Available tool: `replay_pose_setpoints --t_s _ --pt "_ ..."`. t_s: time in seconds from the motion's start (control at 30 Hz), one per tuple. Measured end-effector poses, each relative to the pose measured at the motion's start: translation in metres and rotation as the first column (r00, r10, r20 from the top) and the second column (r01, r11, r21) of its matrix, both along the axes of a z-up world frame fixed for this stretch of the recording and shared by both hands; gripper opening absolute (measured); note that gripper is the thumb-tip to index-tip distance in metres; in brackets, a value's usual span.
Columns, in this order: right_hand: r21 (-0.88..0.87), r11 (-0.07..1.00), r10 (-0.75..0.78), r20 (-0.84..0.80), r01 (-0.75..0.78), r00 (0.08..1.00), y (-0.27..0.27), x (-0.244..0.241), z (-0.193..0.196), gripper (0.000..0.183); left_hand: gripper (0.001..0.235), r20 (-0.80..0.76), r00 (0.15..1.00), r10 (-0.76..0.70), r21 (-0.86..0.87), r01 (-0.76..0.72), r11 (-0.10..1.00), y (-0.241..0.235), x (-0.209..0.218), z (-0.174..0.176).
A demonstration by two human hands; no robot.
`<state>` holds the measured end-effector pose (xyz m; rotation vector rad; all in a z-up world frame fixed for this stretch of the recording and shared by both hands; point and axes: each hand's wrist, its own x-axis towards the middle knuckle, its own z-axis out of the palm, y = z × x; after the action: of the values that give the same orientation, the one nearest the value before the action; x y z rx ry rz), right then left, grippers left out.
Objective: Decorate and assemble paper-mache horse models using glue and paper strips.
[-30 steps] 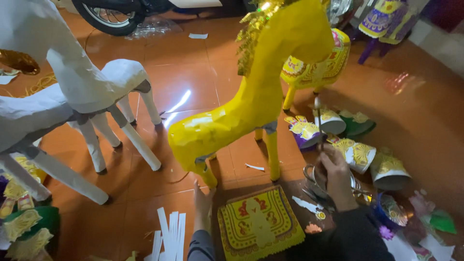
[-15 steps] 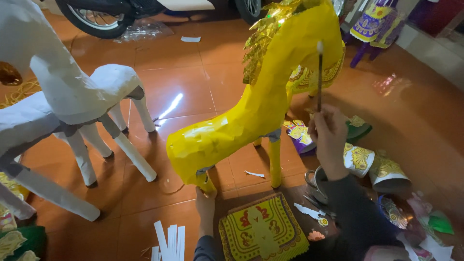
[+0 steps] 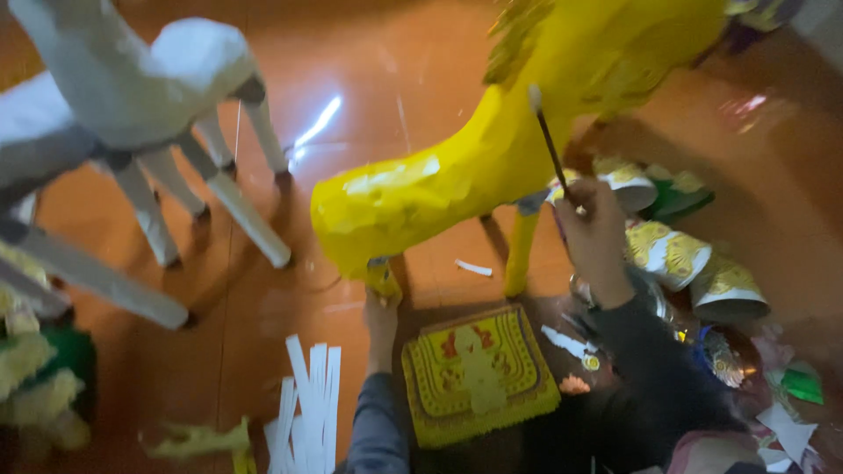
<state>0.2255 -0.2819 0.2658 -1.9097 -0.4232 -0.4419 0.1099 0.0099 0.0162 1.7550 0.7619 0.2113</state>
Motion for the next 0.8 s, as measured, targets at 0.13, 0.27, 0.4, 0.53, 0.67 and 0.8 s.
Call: replay_pose_setpoints --t_s 0.13,0.27,0.4,0.53,0.67,0.8 --pt "0.087 0.994 -0.043 -0.173 0.059 0.984 0.042 -0.067 -0.082 0.01 0.068 -0.065 0.998 0.003 0.161 0.007 0.987 -0.001 0.008 -0.039" --pt "-0.102 0.99 0.062 -0.281 -0.094 0.958 0.097 -0.088 -0.141 0.019 0.073 -0.054 0.998 -0.007 0.172 0.016 0.985 0.005 0.014 -0.074" --pt "-0.01 0.938 0.33 -0.277 -0.346 0.902 0.168 -0.105 -0.141 0.015 0.072 -0.072 0.996 -0.05 0.199 0.063 0.978 0.0 0.01 -0.05" --pt "0.079 0.918 0.391 -0.358 -0.39 0.848 0.17 -0.106 -0.151 0.012 0.074 -0.022 0.999 -0.046 0.127 0.049 0.991 0.001 0.002 -0.028" --pt "0.08 0.973 0.233 -0.361 -0.218 0.903 0.118 -0.112 -0.13 0.016 0.071 -0.04 0.997 -0.07 0.137 0.075 0.988 0.003 0.004 -0.034" --pt "-0.035 0.996 -0.086 -0.14 0.082 0.986 0.042 -0.086 -0.147 0.023 0.069 -0.041 0.997 -0.067 0.146 0.072 0.987 0.0 0.003 -0.034"
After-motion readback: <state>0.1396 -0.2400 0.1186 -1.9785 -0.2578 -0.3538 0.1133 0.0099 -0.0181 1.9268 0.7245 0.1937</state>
